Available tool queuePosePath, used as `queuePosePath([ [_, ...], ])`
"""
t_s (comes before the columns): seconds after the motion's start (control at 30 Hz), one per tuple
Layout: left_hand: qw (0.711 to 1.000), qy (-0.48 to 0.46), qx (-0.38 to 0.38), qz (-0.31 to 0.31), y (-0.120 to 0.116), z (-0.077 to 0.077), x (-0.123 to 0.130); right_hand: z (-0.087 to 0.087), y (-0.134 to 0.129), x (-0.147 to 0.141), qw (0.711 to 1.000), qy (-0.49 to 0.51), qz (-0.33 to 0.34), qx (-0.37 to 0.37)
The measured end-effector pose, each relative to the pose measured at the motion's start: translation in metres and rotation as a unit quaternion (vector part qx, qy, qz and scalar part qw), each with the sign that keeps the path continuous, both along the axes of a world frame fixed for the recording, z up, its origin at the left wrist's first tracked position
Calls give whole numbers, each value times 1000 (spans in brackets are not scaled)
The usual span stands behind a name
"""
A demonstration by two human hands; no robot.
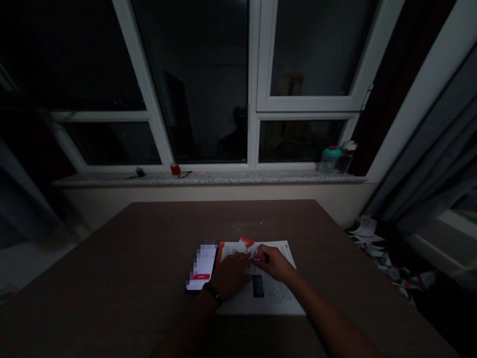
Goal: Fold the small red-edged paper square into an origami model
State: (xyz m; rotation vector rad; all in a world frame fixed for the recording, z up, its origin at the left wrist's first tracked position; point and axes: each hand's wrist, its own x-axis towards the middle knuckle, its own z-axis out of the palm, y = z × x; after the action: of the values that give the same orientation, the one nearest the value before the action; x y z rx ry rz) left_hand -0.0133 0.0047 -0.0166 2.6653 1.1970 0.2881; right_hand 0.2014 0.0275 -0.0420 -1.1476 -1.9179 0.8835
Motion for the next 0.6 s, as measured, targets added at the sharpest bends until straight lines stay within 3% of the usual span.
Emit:
queuePosePath([
  [0.27, 1000, 3, 2, -5, -2, 4, 0, -3, 1, 3, 999, 13, 19, -22],
  [0.4, 1000, -4, 5, -25, 0, 1, -2, 4, -3, 5, 999, -4, 23, 32],
  [0.5, 999, -5, 1, -44, 0, 0, -2, 9, -3, 7, 995, -28, -1, 96],
  [0.6, 999, -2, -7, -47, -4, 6, 0, 10, -1, 8, 991, -57, -37, 115],
])
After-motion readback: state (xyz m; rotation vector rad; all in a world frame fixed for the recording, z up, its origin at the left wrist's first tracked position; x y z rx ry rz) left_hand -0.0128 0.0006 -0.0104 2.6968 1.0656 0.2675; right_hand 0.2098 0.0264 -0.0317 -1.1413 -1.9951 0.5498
